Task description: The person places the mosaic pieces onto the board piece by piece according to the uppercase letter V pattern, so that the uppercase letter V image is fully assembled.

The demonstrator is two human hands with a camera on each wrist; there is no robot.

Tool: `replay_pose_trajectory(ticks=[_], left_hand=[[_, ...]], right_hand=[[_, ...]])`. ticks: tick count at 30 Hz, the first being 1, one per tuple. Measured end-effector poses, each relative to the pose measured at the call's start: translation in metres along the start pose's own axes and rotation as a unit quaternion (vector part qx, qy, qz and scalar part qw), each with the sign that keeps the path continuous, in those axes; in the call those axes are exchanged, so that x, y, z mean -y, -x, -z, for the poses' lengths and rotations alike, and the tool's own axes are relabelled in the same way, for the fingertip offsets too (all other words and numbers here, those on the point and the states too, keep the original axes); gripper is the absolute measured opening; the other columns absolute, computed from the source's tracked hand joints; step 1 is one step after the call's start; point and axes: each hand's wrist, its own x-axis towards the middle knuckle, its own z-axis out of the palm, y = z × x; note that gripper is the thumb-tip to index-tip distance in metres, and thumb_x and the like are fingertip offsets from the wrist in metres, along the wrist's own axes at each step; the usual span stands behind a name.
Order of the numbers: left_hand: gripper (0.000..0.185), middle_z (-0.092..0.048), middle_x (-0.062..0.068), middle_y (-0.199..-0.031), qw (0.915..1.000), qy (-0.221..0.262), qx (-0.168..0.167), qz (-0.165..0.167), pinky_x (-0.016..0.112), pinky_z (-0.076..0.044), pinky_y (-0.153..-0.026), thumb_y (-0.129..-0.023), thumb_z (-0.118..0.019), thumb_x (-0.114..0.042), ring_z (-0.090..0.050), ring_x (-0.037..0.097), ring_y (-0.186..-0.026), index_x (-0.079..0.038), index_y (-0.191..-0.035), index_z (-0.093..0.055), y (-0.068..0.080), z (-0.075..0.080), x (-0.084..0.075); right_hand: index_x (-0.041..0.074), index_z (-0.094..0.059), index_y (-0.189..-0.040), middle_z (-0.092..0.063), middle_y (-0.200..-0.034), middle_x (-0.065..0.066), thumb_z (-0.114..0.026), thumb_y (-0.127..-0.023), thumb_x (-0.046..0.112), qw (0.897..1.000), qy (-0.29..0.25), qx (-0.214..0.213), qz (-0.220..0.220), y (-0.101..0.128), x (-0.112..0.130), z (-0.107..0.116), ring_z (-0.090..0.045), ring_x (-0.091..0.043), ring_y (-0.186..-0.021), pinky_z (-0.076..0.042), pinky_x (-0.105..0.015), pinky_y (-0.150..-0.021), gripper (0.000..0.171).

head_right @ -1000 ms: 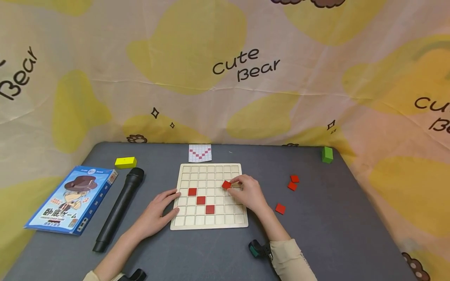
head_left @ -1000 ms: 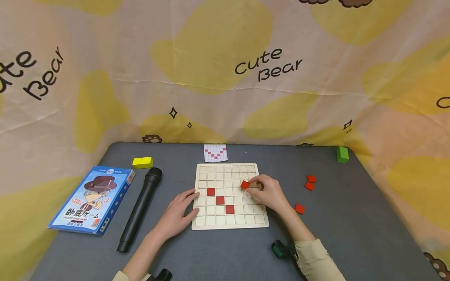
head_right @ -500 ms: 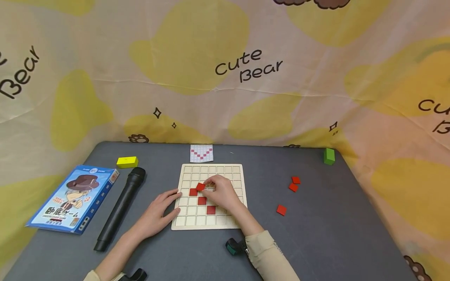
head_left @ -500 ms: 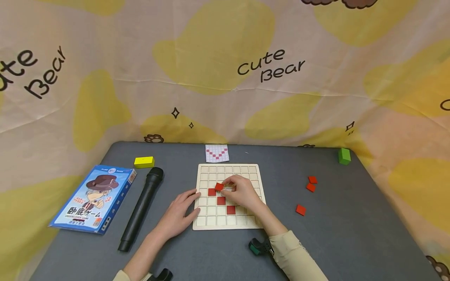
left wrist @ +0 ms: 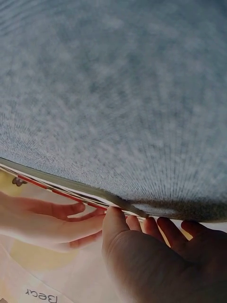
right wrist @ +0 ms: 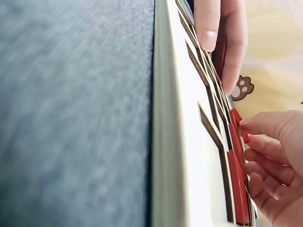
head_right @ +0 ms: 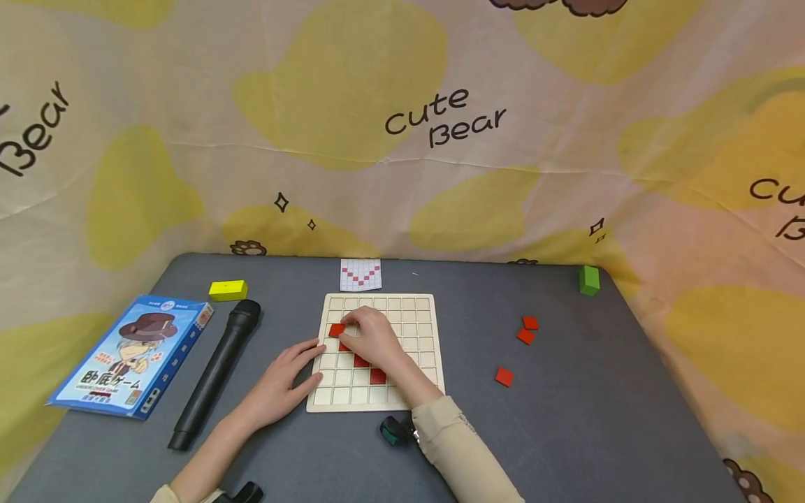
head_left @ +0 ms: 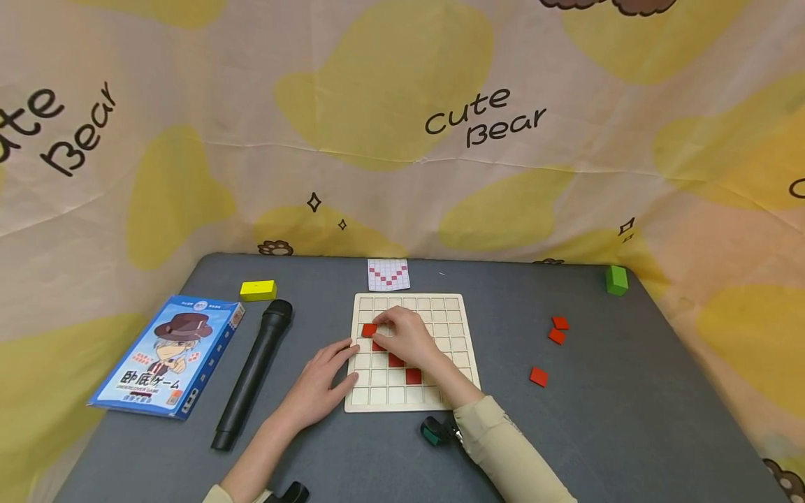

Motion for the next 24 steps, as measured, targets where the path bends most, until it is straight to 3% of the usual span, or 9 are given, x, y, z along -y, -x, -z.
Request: replay_pose_trajectory(ticks=[10,17,24], left_hand=[[0.05,-0.046,0.012,-0.145,1.0,-0.004,-0.003,-0.002,0.059,-0.034,-0.104,-0.093,-0.067,-0.023,-0.041,0.034,-0.133,-0.008,-0.139,-0.054,0.0,-0.001,0.0],[0.049,-0.047,0.012,-0.144,0.9999,-0.004,-0.009,-0.006,0.059,-0.035,-0.102,-0.092,-0.067,-0.022,-0.042,0.034,-0.132,-0.007,-0.138,-0.055,0.001,-0.001,-0.001],[0.05,-0.046,0.011,-0.145,0.9999,-0.006,-0.009,-0.006,0.059,-0.035,-0.102,-0.092,-0.067,-0.021,-0.042,0.033,-0.132,-0.008,-0.139,-0.054,0.0,-0.001,-0.001]], right_hand=[[0.011,-0.073,-0.114,-0.068,-0.116,-0.004,-0.072,-0.087,0.019,1.0,0.022,0.004,0.016,-0.001,0.001,-0.005,-0.058,-0.023,-0.11,-0.044,-0.038,-0.096,0.028],[0.006,-0.071,-0.115,-0.064,-0.12,-0.011,-0.071,-0.087,0.015,0.998,0.019,-0.005,0.064,0.006,-0.001,-0.003,-0.055,-0.027,-0.104,-0.045,-0.039,-0.087,0.03],[0.008,-0.071,-0.113,-0.064,-0.122,-0.007,-0.069,-0.09,0.015,0.999,-0.028,-0.006,0.045,0.018,-0.012,0.012,-0.055,-0.025,-0.115,-0.042,-0.042,-0.098,0.025]])
